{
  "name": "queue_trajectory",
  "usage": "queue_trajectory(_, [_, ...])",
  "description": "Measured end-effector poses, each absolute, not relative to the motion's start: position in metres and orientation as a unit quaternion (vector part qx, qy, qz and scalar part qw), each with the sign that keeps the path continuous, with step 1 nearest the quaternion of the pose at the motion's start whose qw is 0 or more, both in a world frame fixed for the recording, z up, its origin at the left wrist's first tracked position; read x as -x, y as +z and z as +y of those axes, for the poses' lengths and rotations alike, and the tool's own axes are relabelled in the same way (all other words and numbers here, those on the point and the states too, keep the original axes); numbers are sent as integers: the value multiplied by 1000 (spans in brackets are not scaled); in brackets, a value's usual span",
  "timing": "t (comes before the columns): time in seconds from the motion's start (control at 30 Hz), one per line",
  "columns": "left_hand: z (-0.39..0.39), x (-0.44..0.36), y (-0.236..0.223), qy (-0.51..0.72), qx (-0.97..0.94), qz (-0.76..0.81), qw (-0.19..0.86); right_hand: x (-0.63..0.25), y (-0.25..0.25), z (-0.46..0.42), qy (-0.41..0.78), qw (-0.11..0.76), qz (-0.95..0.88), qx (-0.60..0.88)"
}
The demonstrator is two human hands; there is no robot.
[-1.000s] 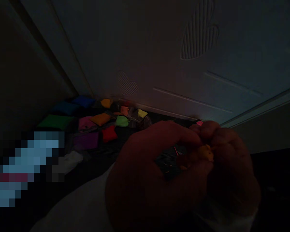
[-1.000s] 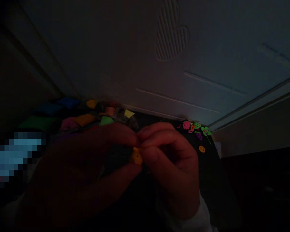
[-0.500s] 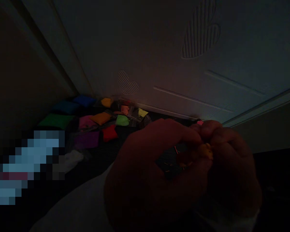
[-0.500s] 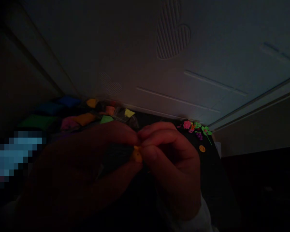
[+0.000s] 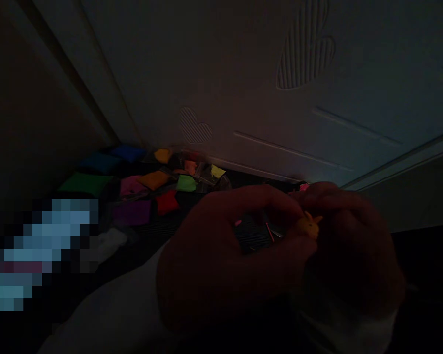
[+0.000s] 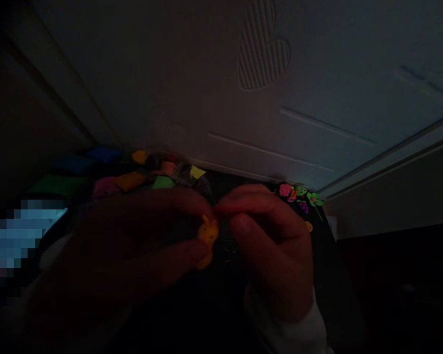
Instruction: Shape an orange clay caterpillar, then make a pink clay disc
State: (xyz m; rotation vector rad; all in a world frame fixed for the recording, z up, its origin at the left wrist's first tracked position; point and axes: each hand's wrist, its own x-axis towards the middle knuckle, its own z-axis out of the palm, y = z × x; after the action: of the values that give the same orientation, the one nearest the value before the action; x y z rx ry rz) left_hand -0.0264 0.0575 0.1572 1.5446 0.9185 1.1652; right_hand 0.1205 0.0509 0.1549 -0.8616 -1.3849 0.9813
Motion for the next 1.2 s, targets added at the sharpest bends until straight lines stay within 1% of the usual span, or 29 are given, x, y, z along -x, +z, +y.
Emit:
queue_trajectory(0.17, [65, 35, 156, 397, -634, 321, 581, -126, 152, 51, 384, 562, -642, 353])
queue_trajectory(0.23, [67, 36, 154, 384, -630, 310, 600, -128, 153, 51, 362, 550, -666, 351])
queue_trajectory(0.37, [68, 38, 154, 374, -636, 308, 600, -134, 157, 52, 296, 511, -721, 361])
queue_trajectory(0.47, [67, 39, 156, 351, -638, 310, 612, -139, 159, 54, 249, 499, -758, 337])
queue_trajectory(0.73, [68, 41, 158, 348, -659, 300, 596, -144, 162, 55, 197, 469, -803, 312])
queue_trajectory(1.07, [66, 38, 157, 362, -665, 311, 574, -147, 166, 54, 204, 419, -831, 305])
queue_trajectory(1.2, [67, 38, 157, 354, -667, 307, 579, -147, 167, 53, 210, 419, -827, 311])
